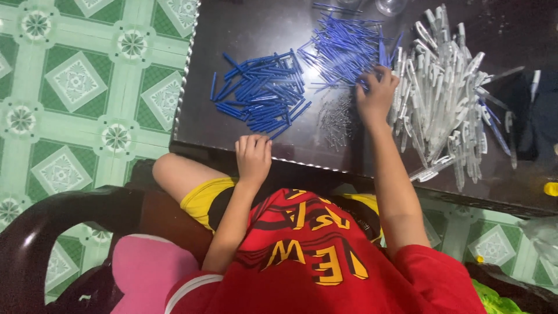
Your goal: The person sits at a table and assembles pens by inserting blue ink cartridges into clear plastic pen barrels. They pick up a barrel and a cartridge, insert the cartridge, and place the assembled pen aside.
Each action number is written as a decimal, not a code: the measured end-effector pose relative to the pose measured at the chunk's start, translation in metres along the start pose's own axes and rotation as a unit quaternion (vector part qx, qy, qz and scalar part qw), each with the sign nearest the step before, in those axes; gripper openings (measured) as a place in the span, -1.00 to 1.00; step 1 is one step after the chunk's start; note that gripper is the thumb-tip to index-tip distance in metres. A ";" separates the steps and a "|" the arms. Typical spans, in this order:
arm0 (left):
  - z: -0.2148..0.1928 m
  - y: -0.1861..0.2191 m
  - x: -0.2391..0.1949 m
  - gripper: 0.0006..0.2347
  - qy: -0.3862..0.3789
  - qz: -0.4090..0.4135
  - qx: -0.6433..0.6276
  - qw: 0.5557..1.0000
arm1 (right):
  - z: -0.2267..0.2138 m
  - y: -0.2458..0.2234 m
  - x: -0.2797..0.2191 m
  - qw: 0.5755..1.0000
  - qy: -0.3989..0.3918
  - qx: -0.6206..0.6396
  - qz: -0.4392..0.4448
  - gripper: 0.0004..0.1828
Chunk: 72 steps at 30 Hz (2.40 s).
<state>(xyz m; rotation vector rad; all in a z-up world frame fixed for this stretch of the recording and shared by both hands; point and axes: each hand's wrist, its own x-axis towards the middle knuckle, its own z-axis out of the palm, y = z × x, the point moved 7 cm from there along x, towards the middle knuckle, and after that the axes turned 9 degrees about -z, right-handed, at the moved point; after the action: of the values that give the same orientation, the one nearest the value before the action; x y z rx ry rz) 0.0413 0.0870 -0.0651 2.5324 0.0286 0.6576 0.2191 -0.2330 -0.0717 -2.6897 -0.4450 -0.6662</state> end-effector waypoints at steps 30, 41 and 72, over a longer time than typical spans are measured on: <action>0.020 -0.010 -0.015 -0.74 0.034 -0.046 0.030 0.998 | -0.072 -0.010 -0.064 0.986 0.100 0.100 0.089 -0.96; 0.056 0.102 -0.028 -0.86 -0.218 -0.147 -0.464 0.846 | -0.098 -0.140 -0.120 0.941 -0.077 0.322 -0.064 -0.86; 0.127 0.082 0.041 -0.86 -0.195 -0.082 0.012 0.977 | -0.118 -0.008 -0.122 0.971 0.172 0.167 0.014 -0.57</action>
<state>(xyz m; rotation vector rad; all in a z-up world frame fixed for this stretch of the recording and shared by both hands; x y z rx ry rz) 0.1277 -0.0393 -0.1015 2.6034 0.1053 0.0914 0.0677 -0.2980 -0.0317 -2.2050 -0.3859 -0.9363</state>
